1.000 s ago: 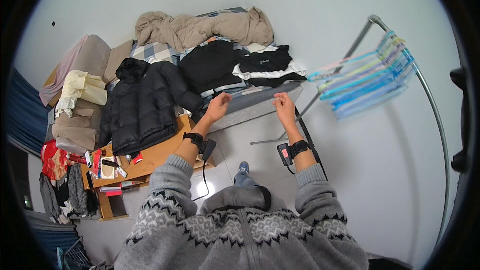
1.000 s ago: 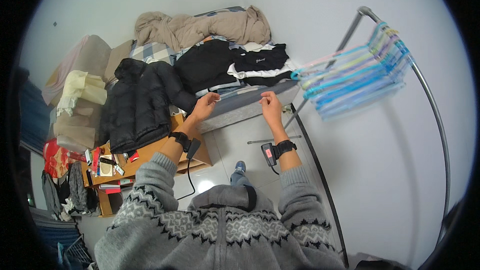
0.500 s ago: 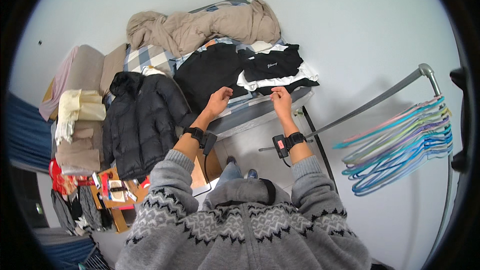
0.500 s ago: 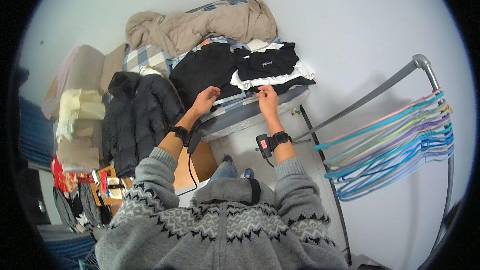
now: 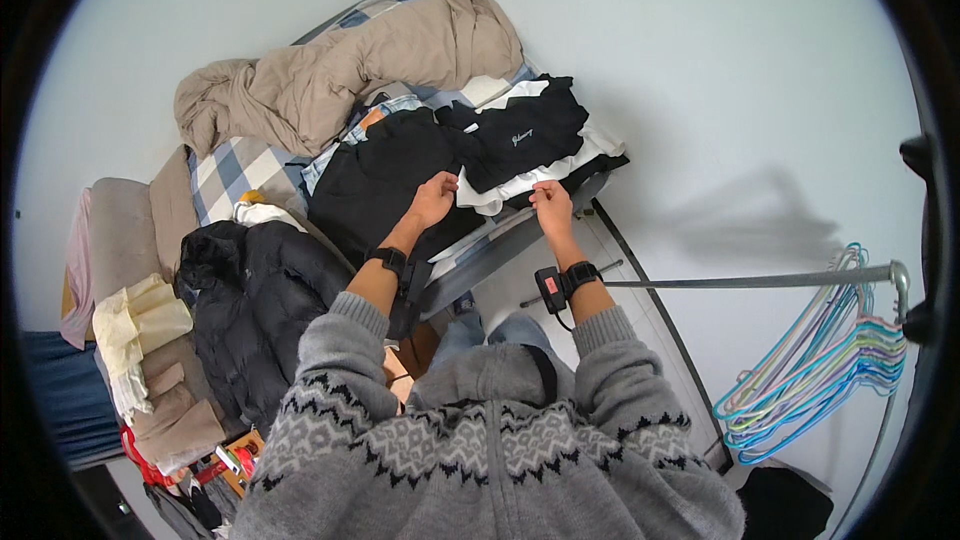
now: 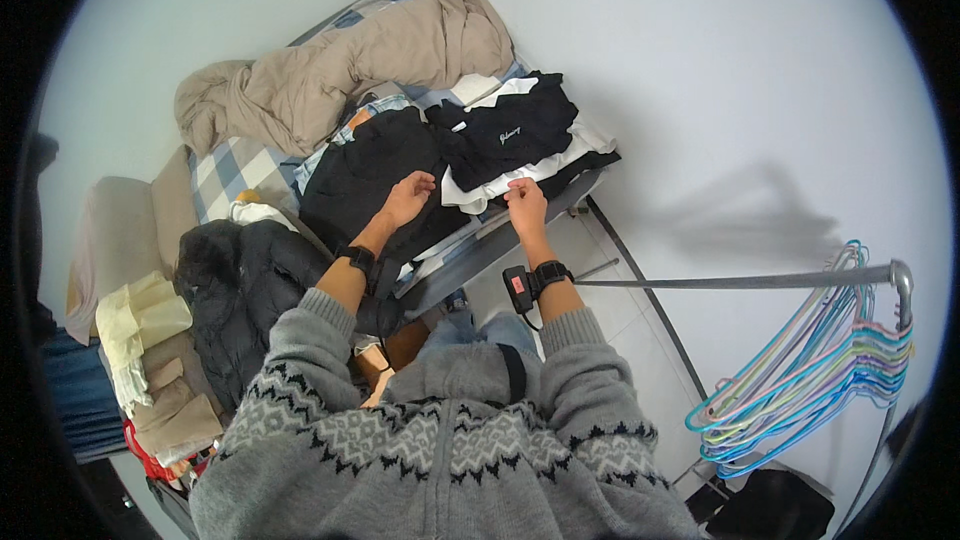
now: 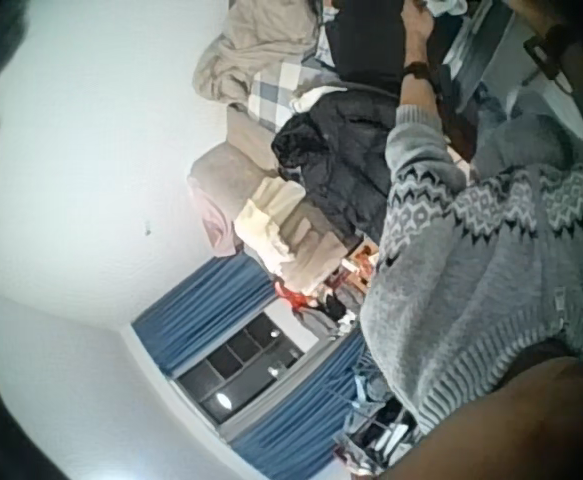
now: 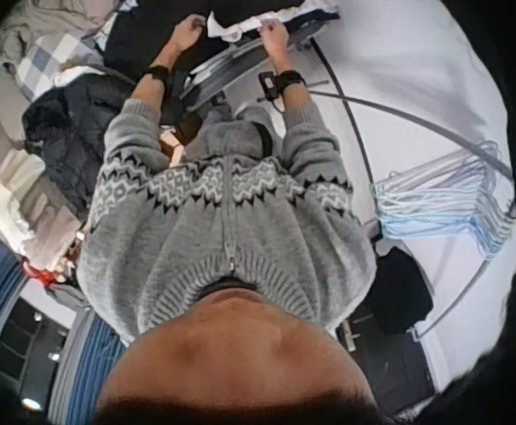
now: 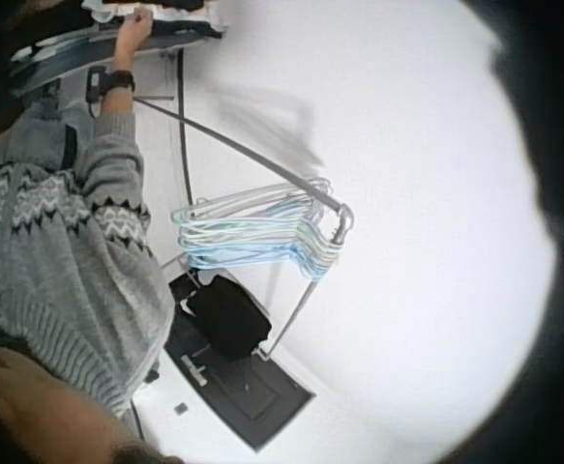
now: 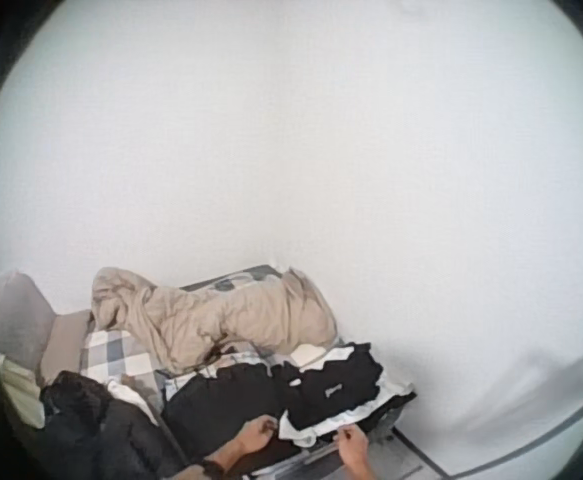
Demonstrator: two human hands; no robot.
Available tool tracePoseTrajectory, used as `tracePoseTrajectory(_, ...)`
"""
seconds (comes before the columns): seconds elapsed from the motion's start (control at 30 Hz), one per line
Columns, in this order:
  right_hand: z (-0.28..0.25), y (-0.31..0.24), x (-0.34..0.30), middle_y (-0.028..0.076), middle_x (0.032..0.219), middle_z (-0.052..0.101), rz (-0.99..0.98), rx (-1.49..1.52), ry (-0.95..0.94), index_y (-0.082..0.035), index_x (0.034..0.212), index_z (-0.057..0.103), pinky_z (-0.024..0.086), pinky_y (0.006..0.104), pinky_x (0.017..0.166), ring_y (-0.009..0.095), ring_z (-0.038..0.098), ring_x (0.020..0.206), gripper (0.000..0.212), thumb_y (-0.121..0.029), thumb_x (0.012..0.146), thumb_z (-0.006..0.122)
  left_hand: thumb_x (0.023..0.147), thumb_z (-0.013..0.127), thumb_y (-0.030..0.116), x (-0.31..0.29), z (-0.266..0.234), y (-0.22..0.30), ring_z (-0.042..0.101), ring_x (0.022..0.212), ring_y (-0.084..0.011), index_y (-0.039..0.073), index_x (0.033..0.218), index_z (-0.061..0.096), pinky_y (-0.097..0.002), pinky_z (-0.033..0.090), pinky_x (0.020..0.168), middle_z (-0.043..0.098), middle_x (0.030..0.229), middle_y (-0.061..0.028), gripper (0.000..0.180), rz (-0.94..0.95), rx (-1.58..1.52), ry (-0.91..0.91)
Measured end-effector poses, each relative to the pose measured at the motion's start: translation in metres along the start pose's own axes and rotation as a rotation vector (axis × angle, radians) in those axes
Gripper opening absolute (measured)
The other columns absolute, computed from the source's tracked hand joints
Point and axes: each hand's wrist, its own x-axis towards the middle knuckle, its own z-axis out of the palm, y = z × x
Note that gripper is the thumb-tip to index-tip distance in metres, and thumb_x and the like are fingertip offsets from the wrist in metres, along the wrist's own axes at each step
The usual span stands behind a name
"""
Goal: The person picks up shirts from a pile on a bed, places each on a hanger, and hangs them on a metal clothing rack. The person handles white and black shirts one at a time, repeating the same sequence for each item.
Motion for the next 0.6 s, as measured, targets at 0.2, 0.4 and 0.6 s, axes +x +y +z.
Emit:
tracePoseTrajectory(0.2,-0.014,-0.009,0.058,0.011,0.081,0.074,-0.008,-0.157,-0.046,-0.005,0.097,0.071,0.054,0.0345,0.072,0.023,0.072,0.075,0.014,-0.010,0.090,0.060,0.088,0.057,-0.001,0.059,0.018,0.006,0.068,0.111,-0.0245,0.000,0.126,0.058,-0.0359,0.053,0.097,0.069,0.118,-0.0155,0.038,-0.053,0.004,-0.086)
tracePoseTrajectory(0.4,0.002,0.024,0.134,0.010,0.081,0.074,-0.018,-0.263,-0.191,-0.002,0.098,0.070,0.054,0.0330,0.074,0.020,0.072,0.079,0.015,-0.009,0.090,0.060,0.083,0.055,0.000,0.122,0.043,-0.022,0.065,0.114,-0.0383,-0.002,0.125,0.056,-0.0432,0.052,0.096,0.067,0.121,-0.0230,0.042,-0.139,0.062,-0.068)
tracePoseTrajectory(0.6,0.023,0.076,0.209,0.014,0.090,0.075,0.121,-0.328,-0.368,-0.003,0.103,0.070,0.056,0.0357,0.079,0.025,0.073,0.086,0.020,-0.015,0.088,0.063,0.079,0.060,0.006,0.195,0.079,-0.060,0.062,0.114,-0.0434,-0.005,0.126,0.054,-0.0470,0.051,0.097,0.066,0.118,-0.0278,0.048,-0.243,0.098,0.020)
